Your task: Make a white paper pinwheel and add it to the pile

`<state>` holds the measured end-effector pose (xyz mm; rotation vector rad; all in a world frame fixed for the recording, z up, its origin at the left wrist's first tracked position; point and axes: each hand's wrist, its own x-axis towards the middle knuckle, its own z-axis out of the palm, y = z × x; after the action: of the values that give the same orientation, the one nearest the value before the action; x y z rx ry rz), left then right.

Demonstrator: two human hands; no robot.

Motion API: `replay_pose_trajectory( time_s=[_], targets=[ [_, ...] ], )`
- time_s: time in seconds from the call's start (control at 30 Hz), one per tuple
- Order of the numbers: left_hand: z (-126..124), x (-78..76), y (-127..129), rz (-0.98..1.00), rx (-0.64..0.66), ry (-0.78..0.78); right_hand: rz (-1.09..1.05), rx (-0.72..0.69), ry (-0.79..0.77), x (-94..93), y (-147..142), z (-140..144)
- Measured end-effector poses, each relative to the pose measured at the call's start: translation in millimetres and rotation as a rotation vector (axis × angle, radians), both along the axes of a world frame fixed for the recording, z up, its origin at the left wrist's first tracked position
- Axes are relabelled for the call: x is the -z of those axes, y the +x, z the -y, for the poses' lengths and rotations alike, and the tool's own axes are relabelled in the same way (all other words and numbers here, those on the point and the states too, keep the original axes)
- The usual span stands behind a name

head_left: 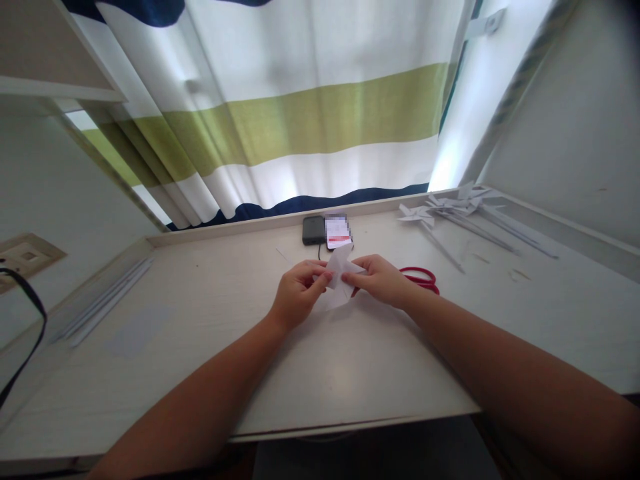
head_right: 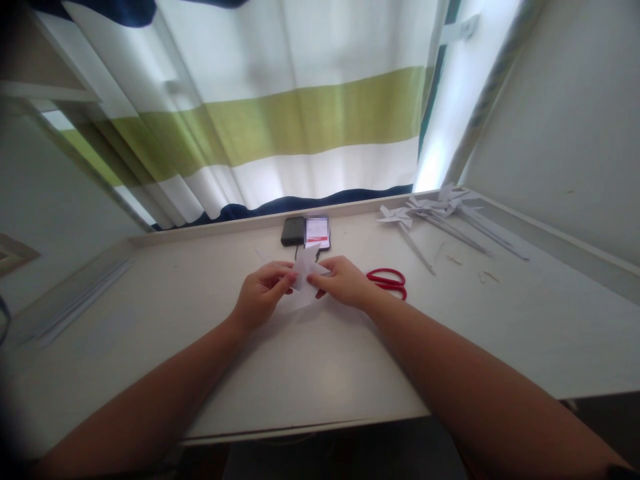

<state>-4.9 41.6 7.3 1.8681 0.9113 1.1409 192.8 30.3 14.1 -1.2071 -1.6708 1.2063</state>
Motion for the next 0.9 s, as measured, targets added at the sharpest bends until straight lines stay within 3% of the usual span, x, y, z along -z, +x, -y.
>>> replay_pose_trajectory(
  time_s=[0.23, 0.63, 0.9],
  targets=[
    [1.6, -3.4, 0.0, -0.054, -0.037, 0.056, -0.025, -0.009, 0.005, -1.9, -1.3, 1.5],
    [5.9, -8.1, 2.5, -0.002, -0.066, -0.011, -0.031, 0.0, 0.004, -2.1, -2.0, 1.6],
    [4.0, -6.2, 1.7, -0.042, -0.086, 0.099, 0.005, -0.015, 0.034, -0.6, -1.3, 1.4]
  ],
)
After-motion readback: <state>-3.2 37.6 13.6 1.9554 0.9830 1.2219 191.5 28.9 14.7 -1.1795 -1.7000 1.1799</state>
